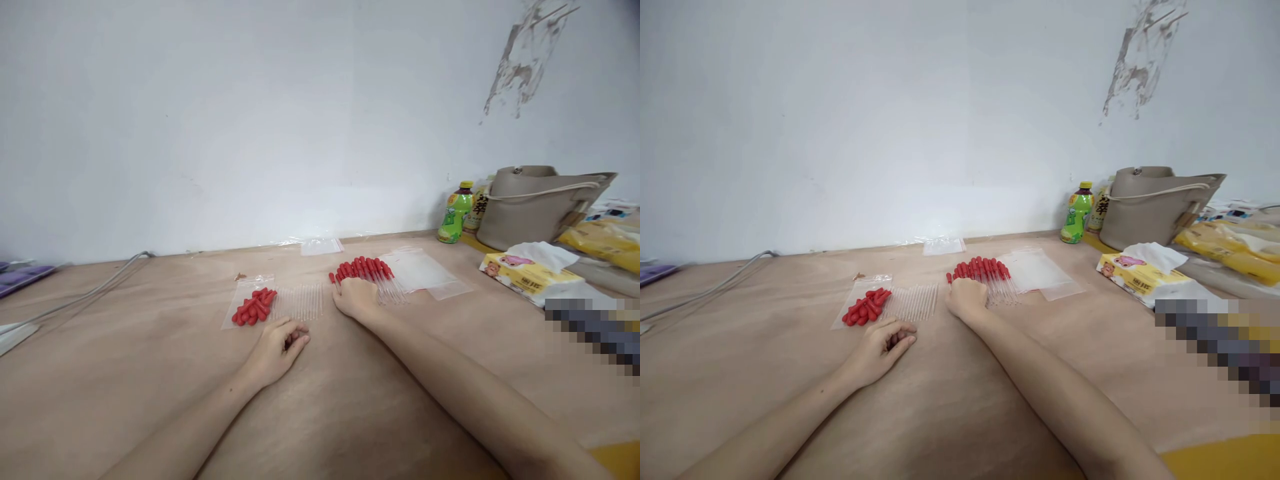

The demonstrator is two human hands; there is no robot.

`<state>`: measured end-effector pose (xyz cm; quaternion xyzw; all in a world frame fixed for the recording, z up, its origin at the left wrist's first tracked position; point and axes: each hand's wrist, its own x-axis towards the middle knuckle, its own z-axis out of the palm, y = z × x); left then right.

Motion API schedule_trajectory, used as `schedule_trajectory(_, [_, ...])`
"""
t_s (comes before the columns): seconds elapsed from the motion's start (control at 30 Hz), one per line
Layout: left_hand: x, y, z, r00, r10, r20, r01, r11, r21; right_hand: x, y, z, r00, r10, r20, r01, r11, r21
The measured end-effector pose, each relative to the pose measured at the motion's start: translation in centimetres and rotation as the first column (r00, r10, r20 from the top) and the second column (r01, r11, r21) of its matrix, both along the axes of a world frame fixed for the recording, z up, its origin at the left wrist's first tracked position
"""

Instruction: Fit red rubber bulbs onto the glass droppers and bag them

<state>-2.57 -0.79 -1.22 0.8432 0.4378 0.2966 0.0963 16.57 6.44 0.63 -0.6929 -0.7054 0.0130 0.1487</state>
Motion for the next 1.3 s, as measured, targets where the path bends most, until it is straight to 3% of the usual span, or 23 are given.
schedule_trajectory(0.17, [0.0,0.0,0.1,1.0,0.0,-0.01,0.0,1.0,-0.012,-1.6,-0.5,0.4,0.999,0.042,-0.022,-0.042,0.999,-0.001])
schedule_trajectory(0.37, [0.1,-0.1,0.3,1.0,-0.006,-0.014,0.005,1.0,-0.013,-3.1,0.6,0.8,0.998,0.039,-0.051,-0.045,0.993,-0.107])
schedule_trajectory(0.63, [0.2,-0.2,0.0,1.0,-0.004,-0.025,0.004,1.0,0.002,-3.2,1.8,1.3,0.998,-0.001,-0.057,-0.011,0.98,-0.198])
schedule_trajectory(0.7, [-0.1,0.1,-0.1,0.998,0.038,-0.045,-0.035,0.997,0.071,-2.9,1.9,1.4,0.998,-0.004,-0.056,-0.008,0.978,-0.208])
schedule_trajectory(0.77, [-0.7,0.7,0.0,0.985,0.158,-0.075,-0.139,0.966,0.216,-2.8,1.9,1.4,0.998,-0.002,-0.055,-0.01,0.977,-0.212])
schedule_trajectory(0.87, [-2.1,2.0,0.3,0.899,0.424,-0.107,-0.338,0.83,0.443,-2.9,1.9,1.4,0.999,-0.001,-0.052,-0.011,0.977,-0.215])
schedule_trajectory(0.93, [-3.0,2.9,0.6,0.814,0.565,-0.136,-0.424,0.737,0.527,-3.0,1.9,1.3,0.999,0.001,-0.052,-0.012,0.976,-0.215])
schedule_trajectory(1.0, [-3.7,3.4,0.8,0.745,0.646,-0.169,-0.465,0.683,0.564,-3.1,1.9,1.3,0.998,0.006,-0.055,-0.017,0.976,-0.217])
schedule_trajectory(1.1, [-3.9,3.7,0.8,0.705,0.681,-0.199,-0.483,0.666,0.569,-3.0,1.9,1.3,0.997,0.02,-0.068,-0.034,0.976,-0.217])
schedule_trajectory(1.3, [-3.5,3.8,0.6,0.71,0.683,-0.173,-0.517,0.672,0.531,-1.1,0.6,1.9,0.992,0.035,-0.121,-0.052,0.989,-0.135])
